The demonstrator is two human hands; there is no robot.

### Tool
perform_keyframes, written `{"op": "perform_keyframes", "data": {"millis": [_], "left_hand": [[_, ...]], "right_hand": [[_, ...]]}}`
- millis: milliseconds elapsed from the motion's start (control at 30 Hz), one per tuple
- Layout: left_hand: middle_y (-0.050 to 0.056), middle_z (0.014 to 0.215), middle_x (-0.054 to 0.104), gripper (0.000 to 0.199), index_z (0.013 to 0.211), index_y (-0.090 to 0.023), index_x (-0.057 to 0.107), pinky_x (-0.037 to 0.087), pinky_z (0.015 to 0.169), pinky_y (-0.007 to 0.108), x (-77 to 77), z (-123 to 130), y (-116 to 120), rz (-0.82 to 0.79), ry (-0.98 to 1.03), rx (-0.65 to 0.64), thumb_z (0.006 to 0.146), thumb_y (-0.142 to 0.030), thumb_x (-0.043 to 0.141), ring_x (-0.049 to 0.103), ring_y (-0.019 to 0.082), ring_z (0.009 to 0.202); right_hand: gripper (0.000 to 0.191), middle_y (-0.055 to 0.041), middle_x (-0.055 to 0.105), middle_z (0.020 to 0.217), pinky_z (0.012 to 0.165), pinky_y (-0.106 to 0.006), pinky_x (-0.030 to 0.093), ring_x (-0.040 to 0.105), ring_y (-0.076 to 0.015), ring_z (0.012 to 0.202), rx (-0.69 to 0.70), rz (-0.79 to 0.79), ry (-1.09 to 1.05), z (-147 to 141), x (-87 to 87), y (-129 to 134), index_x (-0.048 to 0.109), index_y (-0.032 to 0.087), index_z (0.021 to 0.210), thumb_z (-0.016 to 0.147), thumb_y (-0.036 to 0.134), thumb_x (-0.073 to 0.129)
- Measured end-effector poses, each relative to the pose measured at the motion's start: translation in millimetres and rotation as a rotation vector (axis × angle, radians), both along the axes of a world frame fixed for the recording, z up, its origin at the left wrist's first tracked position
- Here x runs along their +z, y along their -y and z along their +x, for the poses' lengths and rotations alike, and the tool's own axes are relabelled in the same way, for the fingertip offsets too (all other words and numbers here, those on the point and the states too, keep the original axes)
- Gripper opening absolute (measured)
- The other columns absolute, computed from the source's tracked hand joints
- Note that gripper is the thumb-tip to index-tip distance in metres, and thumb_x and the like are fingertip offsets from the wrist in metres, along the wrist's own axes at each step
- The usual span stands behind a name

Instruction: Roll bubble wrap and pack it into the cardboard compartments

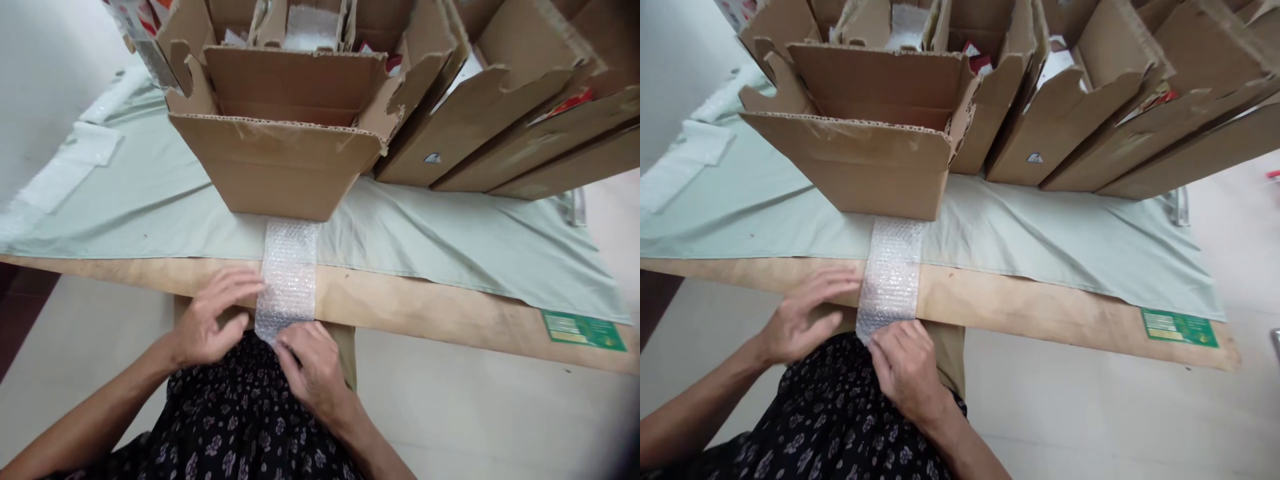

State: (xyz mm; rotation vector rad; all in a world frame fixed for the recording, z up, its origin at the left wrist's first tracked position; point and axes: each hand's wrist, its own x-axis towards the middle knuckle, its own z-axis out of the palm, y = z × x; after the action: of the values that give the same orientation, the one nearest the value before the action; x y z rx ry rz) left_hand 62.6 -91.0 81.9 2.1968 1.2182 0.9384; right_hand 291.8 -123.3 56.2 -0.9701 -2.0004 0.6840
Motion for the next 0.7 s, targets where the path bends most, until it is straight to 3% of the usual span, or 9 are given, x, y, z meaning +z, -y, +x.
{"op": "perform_keyframes", "data": {"millis": [67,133,267,400,467,600,700], "left_hand": [[0.013,0.134,0.071,0.057,0.146,-0.021,0.058,0.052,0.112,0.051,3.3,6,23,-0.121,0.057,-0.047,0.089,-0.021,0.064,0.062,0.030,0.130],[0.011,0.122,0.074,0.054,0.142,-0.020,0.060,0.057,0.103,0.044,-1.7,17,34,-0.108,0.056,0.020,0.090,-0.024,0.070,0.067,0.027,0.118],[0.003,0.097,0.073,0.033,0.129,-0.021,0.066,0.058,0.083,0.028,-17.4,35,29,-0.039,0.101,0.261,0.097,-0.012,0.063,0.069,0.015,0.088],[0.000,0.090,0.069,0.039,0.135,-0.018,0.061,0.058,0.083,0.027,-23.2,40,20,-0.029,0.118,0.423,0.096,-0.012,0.062,0.069,0.014,0.082],[0.000,0.090,0.069,0.040,0.135,-0.019,0.060,0.058,0.086,0.030,-25.6,41,19,0.032,0.083,0.438,0.096,-0.011,0.061,0.068,0.015,0.084],[0.001,0.088,0.068,0.042,0.134,-0.018,0.060,0.056,0.086,0.036,-31.0,43,16,0.136,-0.007,0.452,0.094,-0.008,0.060,0.065,0.018,0.084],[0.003,0.091,0.070,0.038,0.131,-0.018,0.061,0.056,0.087,0.040,-28.9,40,18,0.182,-0.063,0.454,0.094,-0.010,0.062,0.065,0.021,0.087]], "right_hand": [[0.014,-0.0009,0.071,0.080,0.068,-0.031,0.050,0.063,-0.0152,0.072,0.013,-0.036,0.054,1,4.2,-12,0.065,0.019,0.093,0.104,0.016,0.058],[0.014,-0.0016,0.073,0.082,0.069,-0.032,0.052,0.065,-0.0167,0.073,0.047,-0.032,0.123,2,9.4,-26,0.067,0.019,0.097,0.106,0.020,0.056],[0.016,-0.0064,0.077,0.099,0.079,-0.038,0.056,0.070,-0.0220,0.088,-0.024,0.107,0.136,6,24.9,-43,0.065,0.019,0.118,0.103,0.027,0.063],[0.029,-0.0111,0.074,0.114,0.092,-0.041,0.056,0.069,-0.0241,0.107,-0.158,0.277,0.038,21,33.0,-34,0.064,0.019,0.121,0.093,0.012,0.071],[0.028,-0.0116,0.074,0.115,0.094,-0.042,0.055,0.068,-0.0250,0.112,-0.138,0.304,0.109,26,26.8,-25,0.066,0.018,0.118,0.092,0.011,0.072],[0.029,-0.0132,0.072,0.135,0.104,-0.047,0.048,0.062,-0.0298,0.130,-0.027,0.270,0.379,25,1.5,-21,0.065,0.019,0.128,0.100,0.024,0.067],[0.023,-0.0090,0.073,0.135,0.106,-0.045,0.045,0.063,-0.0272,0.131,-0.013,0.261,0.395,22,-11.8,-31,0.066,0.020,0.125,0.103,0.018,0.058]]}}
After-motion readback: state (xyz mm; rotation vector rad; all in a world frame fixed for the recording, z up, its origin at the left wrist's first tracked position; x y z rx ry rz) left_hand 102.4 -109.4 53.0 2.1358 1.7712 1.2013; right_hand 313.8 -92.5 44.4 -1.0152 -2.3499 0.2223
